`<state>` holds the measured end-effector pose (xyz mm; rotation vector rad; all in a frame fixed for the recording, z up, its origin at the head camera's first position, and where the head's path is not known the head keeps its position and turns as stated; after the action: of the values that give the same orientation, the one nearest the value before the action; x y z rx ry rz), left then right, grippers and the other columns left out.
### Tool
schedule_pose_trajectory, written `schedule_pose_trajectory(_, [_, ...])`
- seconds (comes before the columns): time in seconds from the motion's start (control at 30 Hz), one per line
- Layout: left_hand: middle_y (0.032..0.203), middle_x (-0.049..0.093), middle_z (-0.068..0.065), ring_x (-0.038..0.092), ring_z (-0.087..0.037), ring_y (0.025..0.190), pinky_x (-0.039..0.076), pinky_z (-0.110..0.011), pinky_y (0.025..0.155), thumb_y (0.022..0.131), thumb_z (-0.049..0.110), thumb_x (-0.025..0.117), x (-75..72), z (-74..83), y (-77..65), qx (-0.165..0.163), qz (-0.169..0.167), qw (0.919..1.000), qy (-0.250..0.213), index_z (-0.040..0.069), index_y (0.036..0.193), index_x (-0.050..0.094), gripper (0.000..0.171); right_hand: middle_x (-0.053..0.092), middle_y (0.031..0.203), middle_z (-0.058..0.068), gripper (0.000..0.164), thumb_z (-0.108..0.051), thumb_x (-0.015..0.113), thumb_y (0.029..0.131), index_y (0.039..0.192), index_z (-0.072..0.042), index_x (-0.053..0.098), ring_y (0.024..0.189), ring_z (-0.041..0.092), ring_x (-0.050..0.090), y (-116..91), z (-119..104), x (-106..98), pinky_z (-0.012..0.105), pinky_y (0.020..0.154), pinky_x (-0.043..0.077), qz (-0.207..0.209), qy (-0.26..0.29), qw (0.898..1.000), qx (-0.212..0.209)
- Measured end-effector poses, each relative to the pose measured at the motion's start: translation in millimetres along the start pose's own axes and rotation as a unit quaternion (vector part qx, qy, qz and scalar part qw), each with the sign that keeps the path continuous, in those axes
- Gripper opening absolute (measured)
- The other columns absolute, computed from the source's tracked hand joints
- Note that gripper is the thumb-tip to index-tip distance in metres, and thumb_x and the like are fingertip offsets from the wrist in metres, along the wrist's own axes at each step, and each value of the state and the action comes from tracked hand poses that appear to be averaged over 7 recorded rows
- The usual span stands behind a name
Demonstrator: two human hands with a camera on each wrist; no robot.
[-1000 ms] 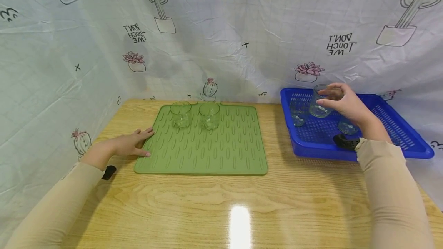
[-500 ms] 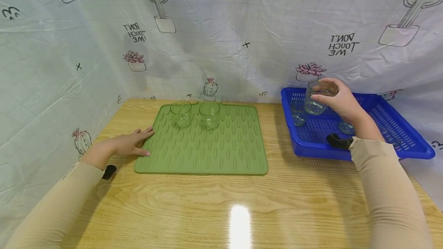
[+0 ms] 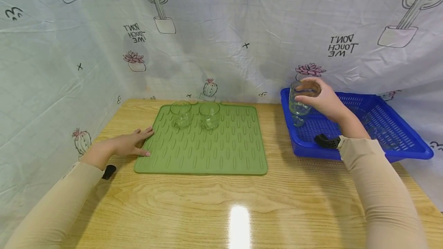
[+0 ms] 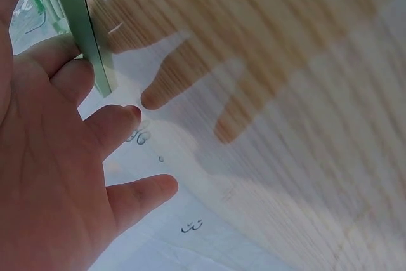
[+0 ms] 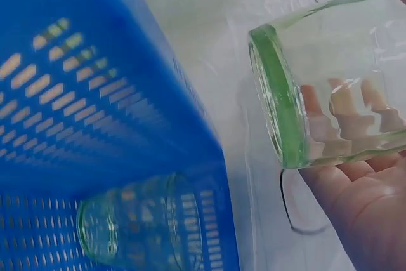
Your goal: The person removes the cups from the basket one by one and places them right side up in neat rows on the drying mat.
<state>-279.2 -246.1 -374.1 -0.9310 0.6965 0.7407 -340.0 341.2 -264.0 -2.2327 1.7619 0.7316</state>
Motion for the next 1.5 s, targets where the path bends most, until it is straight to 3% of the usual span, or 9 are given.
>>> schedule_pose_trajectory(0.17, [0.169,0.000,-0.022,-0.004,-0.055,0.149,0.001,-0.083,0.107,0.096,0.049,0.069,0.0,0.8,-0.2,0.000,-0.001,1.0000,0.003,0.001,0.164,0.013,0.101,0.058,0.123,-0.019,0.051,-0.010,0.064,0.103,0.147,-0.017,0.040,0.115,-0.001,0.054,6,-8,12,0.015,0.087,0.047,-0.004,0.005,1.000,0.001])
schedule_pose_trajectory(0.37, [0.169,0.000,-0.022,-0.004,-0.055,0.149,0.003,-0.083,0.107,0.095,0.050,0.069,-1.1,1.6,-0.5,-0.001,-0.002,1.0000,0.002,0.001,0.164,0.013,0.101,0.055,0.127,-0.016,0.056,-0.017,0.064,0.104,0.152,-0.015,0.036,0.129,0.015,0.047,9,-19,25,0.017,0.091,0.046,-0.001,0.021,1.000,0.007])
schedule_pose_trajectory(0.6, [0.169,0.001,-0.022,-0.003,-0.056,0.149,0.009,-0.083,0.107,0.095,0.050,0.069,-1.7,0.8,-0.8,-0.001,0.002,1.0000,0.008,0.001,0.164,0.014,0.100,0.056,0.129,-0.008,0.057,-0.021,0.069,0.101,0.148,-0.012,0.039,0.117,0.006,0.053,14,-29,47,0.017,0.086,0.050,0.027,0.029,0.999,0.004])
schedule_pose_trajectory(0.73, [0.170,0.001,-0.022,-0.004,-0.055,0.149,0.005,-0.083,0.107,0.095,0.051,0.069,-0.5,-0.6,0.0,-0.003,0.001,1.0000,0.006,0.002,0.164,0.014,0.101,0.055,0.130,-0.004,0.057,-0.021,0.070,0.100,0.147,-0.015,0.039,0.115,0.005,0.054,16,-30,60,0.018,0.084,0.050,0.033,0.040,0.999,0.004])
schedule_pose_trajectory(0.93, [0.170,0.000,-0.022,-0.005,-0.055,0.150,0.000,-0.083,0.107,0.094,0.053,0.068,0.1,-0.7,0.2,-0.005,-0.001,1.0000,0.006,0.002,0.164,0.013,0.103,0.052,0.137,0.006,0.069,-0.026,0.072,0.099,0.152,-0.007,0.033,0.118,0.008,0.055,22,-30,79,0.019,0.085,0.051,0.032,0.042,0.998,0.018])
schedule_pose_trajectory(1.27, [0.170,0.001,-0.021,-0.004,-0.055,0.150,0.005,-0.083,0.107,0.094,0.053,0.068,1.7,-1.3,1.0,0.001,0.001,1.0000,0.003,0.003,0.165,0.014,0.102,0.048,0.143,0.017,0.074,-0.025,0.074,0.097,0.154,-0.004,0.031,0.132,0.030,0.052,26,-30,112,0.024,0.086,0.053,0.015,0.060,0.998,0.027])
schedule_pose_trajectory(1.5, [0.170,0.001,-0.022,-0.003,-0.055,0.150,0.004,-0.083,0.107,0.095,0.051,0.069,0.4,-0.6,0.0,0.000,0.004,1.0000,0.002,0.002,0.164,0.014,0.101,0.047,0.142,0.021,0.073,-0.020,0.076,0.096,0.152,0.000,0.034,0.133,0.036,0.052,31,-26,134,0.031,0.092,0.052,0.013,0.059,0.998,0.029])
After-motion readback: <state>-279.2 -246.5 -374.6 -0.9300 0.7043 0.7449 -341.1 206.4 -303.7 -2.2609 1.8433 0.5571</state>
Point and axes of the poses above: each hand's wrist, its own y-axis towards the middle knuckle, its own x-axis out of the palm, z = x × y, the point moved 4 cm from there along y, towards the middle knuckle
